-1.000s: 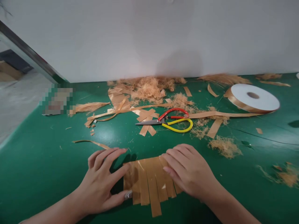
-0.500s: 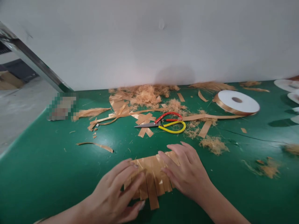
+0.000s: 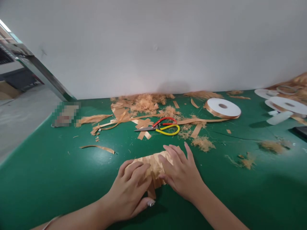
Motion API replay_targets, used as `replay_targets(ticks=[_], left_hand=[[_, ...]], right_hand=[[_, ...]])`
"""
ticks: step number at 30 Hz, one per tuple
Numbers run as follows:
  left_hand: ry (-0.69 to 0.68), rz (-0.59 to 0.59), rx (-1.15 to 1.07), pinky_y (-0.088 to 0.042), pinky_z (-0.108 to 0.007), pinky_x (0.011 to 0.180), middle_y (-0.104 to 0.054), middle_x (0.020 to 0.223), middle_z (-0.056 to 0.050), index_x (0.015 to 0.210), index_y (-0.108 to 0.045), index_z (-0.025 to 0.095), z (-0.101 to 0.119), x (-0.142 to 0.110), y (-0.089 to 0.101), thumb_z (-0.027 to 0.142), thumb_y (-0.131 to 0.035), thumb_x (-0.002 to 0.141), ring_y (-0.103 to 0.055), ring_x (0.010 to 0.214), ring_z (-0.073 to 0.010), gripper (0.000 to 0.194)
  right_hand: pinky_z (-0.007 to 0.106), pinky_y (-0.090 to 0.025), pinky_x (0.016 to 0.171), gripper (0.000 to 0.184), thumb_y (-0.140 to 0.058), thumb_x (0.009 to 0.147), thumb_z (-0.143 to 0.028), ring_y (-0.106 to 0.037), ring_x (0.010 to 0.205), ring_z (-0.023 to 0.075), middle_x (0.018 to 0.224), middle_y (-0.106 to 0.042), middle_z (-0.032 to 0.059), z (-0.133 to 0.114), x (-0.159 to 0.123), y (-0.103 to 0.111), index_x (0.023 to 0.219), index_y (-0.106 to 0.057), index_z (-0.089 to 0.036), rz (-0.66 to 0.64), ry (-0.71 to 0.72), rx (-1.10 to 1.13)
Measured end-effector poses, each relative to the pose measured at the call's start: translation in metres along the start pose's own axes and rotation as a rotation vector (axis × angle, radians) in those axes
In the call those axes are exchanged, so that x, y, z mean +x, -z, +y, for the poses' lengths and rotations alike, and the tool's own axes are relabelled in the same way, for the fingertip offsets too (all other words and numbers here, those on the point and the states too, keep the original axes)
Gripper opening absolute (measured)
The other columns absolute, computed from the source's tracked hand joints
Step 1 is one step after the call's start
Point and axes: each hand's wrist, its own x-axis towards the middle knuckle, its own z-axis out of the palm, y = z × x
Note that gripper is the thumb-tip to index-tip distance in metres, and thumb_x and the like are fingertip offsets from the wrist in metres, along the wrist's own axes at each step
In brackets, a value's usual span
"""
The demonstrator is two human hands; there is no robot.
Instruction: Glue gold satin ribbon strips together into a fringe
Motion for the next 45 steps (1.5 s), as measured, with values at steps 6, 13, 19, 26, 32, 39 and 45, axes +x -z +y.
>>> replay_targets(ticks=[6,13,19,26,32,39,45], left_hand=[[-0.047,0.054,0.016,-0.026,-0.052,0.102,-0.059,0.109,-0.014,0.105,-0.058,0.012,-0.002,-0.003,0.0,0.049,-0.029,0.09,-0.047,0.106,-0.0292,0.05],[-0.072,0.01,-0.005,-0.042,-0.044,0.088,-0.06,0.105,-0.016,0.106,-0.056,0.012,-0.001,0.001,0.001,0.047,-0.035,0.089,-0.053,0.098,-0.0277,0.045],[-0.158,0.016,-0.093,-0.041,-0.046,0.087,-0.064,0.091,-0.013,0.116,-0.047,0.007,-0.003,-0.002,-0.002,0.051,-0.03,0.09,-0.056,0.088,-0.0247,0.054],[-0.145,0.091,0.141,-0.024,-0.054,0.102,-0.06,0.112,-0.01,0.108,-0.056,0.017,0.002,-0.004,0.002,0.024,-0.051,0.083,-0.048,0.113,-0.0291,0.027],[-0.209,-0.052,-0.009,-0.044,-0.034,0.078,-0.062,0.085,-0.007,0.1,-0.057,0.013,0.002,-0.002,0.001,0.019,-0.048,0.082,-0.056,0.081,-0.0181,0.021],[-0.14,-0.1,-0.028,-0.033,-0.042,0.09,-0.061,0.093,-0.004,0.092,-0.058,0.018,-0.003,-0.007,-0.002,0.03,-0.048,0.085,-0.053,0.091,-0.0207,0.018],[0.006,-0.123,-0.018,-0.034,-0.037,0.079,-0.062,0.093,-0.004,0.091,-0.057,0.019,-0.015,0.011,0.005,0.022,-0.048,0.085,-0.053,0.094,-0.0207,0.011]], right_hand=[[0.059,-0.029,0.1,0.038,-0.042,0.09,-0.038,-0.043,0.115,0.0304,0.114,-0.044,0.0169,0.006,0.001,0.006,0.118,-0.052,-0.015,0.136,-0.01,-0.007],[0.052,-0.028,0.102,0.036,-0.041,0.091,-0.032,-0.05,0.11,0.0251,0.109,-0.061,0.0102,0.024,0.0,0.003,0.124,-0.041,-0.018,0.021,-0.186,0.153],[0.047,-0.036,0.094,0.051,-0.042,0.091,-0.028,-0.054,0.108,0.0257,0.097,-0.067,0.0079,0.034,-0.003,-0.007,0.136,-0.024,-0.014,0.101,-0.279,0.275],[0.045,-0.039,0.089,0.031,-0.042,0.088,-0.032,-0.053,0.104,0.0268,0.106,-0.062,0.0109,0.04,0.004,-0.017,0.115,-0.047,-0.017,0.179,-0.33,0.206],[0.037,-0.045,0.078,0.028,-0.042,0.089,-0.035,-0.06,0.089,0.023,0.094,-0.063,0.0097,0.059,0.003,-0.024,0.111,-0.047,-0.018,0.229,-0.619,0.318],[0.031,-0.047,0.061,0.021,-0.043,0.088,-0.03,-0.062,0.07,0.0196,0.074,-0.065,0.0035,0.06,0.006,-0.024,0.103,-0.052,-0.019,0.176,-0.646,0.367],[0.036,-0.048,0.074,0.02,-0.041,0.089,-0.016,-0.06,0.081,0.0189,0.083,-0.066,0.0053,0.064,0.008,-0.02,0.083,-0.06,-0.02,0.163,-0.32,0.363]])
